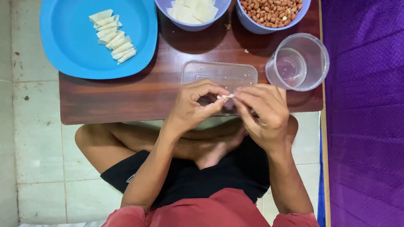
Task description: Wrapping individual peanuts in small square wrappers and rolling them into cylinders before placing them on a plate.
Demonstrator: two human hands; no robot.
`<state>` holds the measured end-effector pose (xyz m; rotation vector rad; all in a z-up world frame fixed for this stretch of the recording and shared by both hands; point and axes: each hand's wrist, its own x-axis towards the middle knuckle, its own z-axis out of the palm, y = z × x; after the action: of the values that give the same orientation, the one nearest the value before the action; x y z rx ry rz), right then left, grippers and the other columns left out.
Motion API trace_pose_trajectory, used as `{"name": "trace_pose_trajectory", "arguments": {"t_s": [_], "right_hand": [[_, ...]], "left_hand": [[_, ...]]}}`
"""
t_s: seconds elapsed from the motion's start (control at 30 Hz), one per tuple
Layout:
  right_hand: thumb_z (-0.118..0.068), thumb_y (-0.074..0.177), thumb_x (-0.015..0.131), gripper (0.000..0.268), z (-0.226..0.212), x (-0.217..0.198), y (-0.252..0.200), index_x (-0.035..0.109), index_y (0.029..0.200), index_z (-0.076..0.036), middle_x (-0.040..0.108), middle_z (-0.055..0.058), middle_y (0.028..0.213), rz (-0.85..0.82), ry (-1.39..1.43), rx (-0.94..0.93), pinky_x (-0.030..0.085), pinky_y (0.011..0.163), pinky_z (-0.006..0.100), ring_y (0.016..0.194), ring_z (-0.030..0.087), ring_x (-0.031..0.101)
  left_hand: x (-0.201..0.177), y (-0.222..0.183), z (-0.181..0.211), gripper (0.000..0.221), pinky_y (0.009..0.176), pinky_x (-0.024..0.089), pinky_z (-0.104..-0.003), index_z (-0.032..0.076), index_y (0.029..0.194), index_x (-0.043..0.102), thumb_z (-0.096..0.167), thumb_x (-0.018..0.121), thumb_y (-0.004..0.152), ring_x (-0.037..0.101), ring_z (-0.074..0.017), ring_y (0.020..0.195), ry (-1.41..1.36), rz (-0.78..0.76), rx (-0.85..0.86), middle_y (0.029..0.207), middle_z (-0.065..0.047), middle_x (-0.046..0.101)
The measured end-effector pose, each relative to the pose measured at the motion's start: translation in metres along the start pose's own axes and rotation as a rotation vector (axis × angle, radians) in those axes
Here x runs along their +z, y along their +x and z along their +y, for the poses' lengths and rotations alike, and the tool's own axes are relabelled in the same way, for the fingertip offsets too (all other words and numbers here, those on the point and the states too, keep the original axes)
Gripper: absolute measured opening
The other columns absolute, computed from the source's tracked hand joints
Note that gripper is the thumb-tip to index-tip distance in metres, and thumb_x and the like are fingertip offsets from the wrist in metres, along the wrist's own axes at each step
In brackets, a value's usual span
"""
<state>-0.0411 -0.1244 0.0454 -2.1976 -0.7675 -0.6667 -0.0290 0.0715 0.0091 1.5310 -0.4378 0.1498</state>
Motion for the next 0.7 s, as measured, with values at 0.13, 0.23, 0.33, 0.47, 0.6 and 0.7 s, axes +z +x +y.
{"name": "trace_pose_trajectory", "arguments": {"t_s": [0.13, 0.23, 0.33, 0.47, 0.6, 0.7], "right_hand": [[-0.001, 0.102, 0.07, 0.011, 0.003, 0.006, -0.012, 0.075, 0.111, -0.001, 0.077, 0.013, 0.106, 0.047, 0.019, 0.086, 0.05, 0.085, 0.042, 0.097, 0.036, 0.071], [0.002, 0.101, 0.067, 0.015, 0.003, 0.018, -0.015, 0.072, 0.115, 0.002, 0.075, 0.016, 0.108, 0.029, 0.017, 0.132, 0.051, 0.085, 0.043, 0.098, 0.038, 0.071], [0.006, 0.101, 0.062, 0.016, 0.004, 0.023, -0.01, 0.068, 0.116, 0.007, 0.074, 0.021, 0.108, -0.004, 0.041, 0.126, 0.053, 0.088, 0.047, 0.105, 0.043, 0.071], [0.003, 0.1, 0.067, 0.018, 0.01, 0.016, -0.005, 0.072, 0.117, 0.003, 0.073, 0.019, 0.112, 0.011, 0.111, 0.112, 0.046, 0.11, 0.05, 0.112, 0.041, 0.069], [-0.011, 0.096, 0.08, 0.022, -0.001, 0.013, 0.005, 0.076, 0.117, -0.003, 0.073, 0.013, 0.117, -0.046, 0.093, 0.026, 0.037, 0.118, 0.052, 0.119, 0.039, 0.064], [-0.011, 0.097, 0.078, 0.013, -0.001, 0.017, 0.007, 0.079, 0.109, -0.007, 0.074, 0.009, 0.114, -0.067, 0.052, -0.021, 0.036, 0.116, 0.051, 0.116, 0.035, 0.064]], "left_hand": [[-0.006, 0.0, -0.001, 0.014, 0.071, 0.062, -0.03, 0.004, 0.098, 0.079, 0.003, 0.081, 0.085, 0.07, -0.019, 0.075, -0.001, 0.047, -0.004, 0.085, -0.011, 0.073], [-0.011, -0.001, 0.001, 0.014, 0.07, 0.061, -0.031, 0.006, 0.097, 0.079, 0.004, 0.081, 0.084, 0.07, -0.0187, 0.075, 0.042, 0.051, 0.0, 0.085, -0.01, 0.074], [-0.013, -0.004, 0.0, 0.013, 0.071, 0.061, -0.031, 0.005, 0.097, 0.078, 0.004, 0.081, 0.085, 0.069, -0.0183, 0.075, 0.03, 0.077, -0.011, 0.085, -0.01, 0.073], [-0.014, -0.006, 0.001, 0.012, 0.069, 0.059, -0.03, 0.006, 0.096, 0.078, 0.003, 0.079, 0.084, 0.067, -0.016, 0.073, 0.04, 0.1, -0.001, 0.083, -0.009, 0.073], [-0.012, -0.007, 0.007, 0.011, 0.069, 0.059, -0.03, 0.006, 0.095, 0.078, 0.003, 0.08, 0.084, 0.068, -0.016, 0.073, 0.03, 0.096, 0.008, 0.082, -0.008, 0.073], [-0.011, -0.009, 0.011, 0.012, 0.07, 0.059, -0.03, 0.006, 0.096, 0.078, 0.004, 0.079, 0.084, 0.068, -0.0165, 0.074, 0.017, 0.09, 0.002, 0.084, -0.009, 0.073]]}}
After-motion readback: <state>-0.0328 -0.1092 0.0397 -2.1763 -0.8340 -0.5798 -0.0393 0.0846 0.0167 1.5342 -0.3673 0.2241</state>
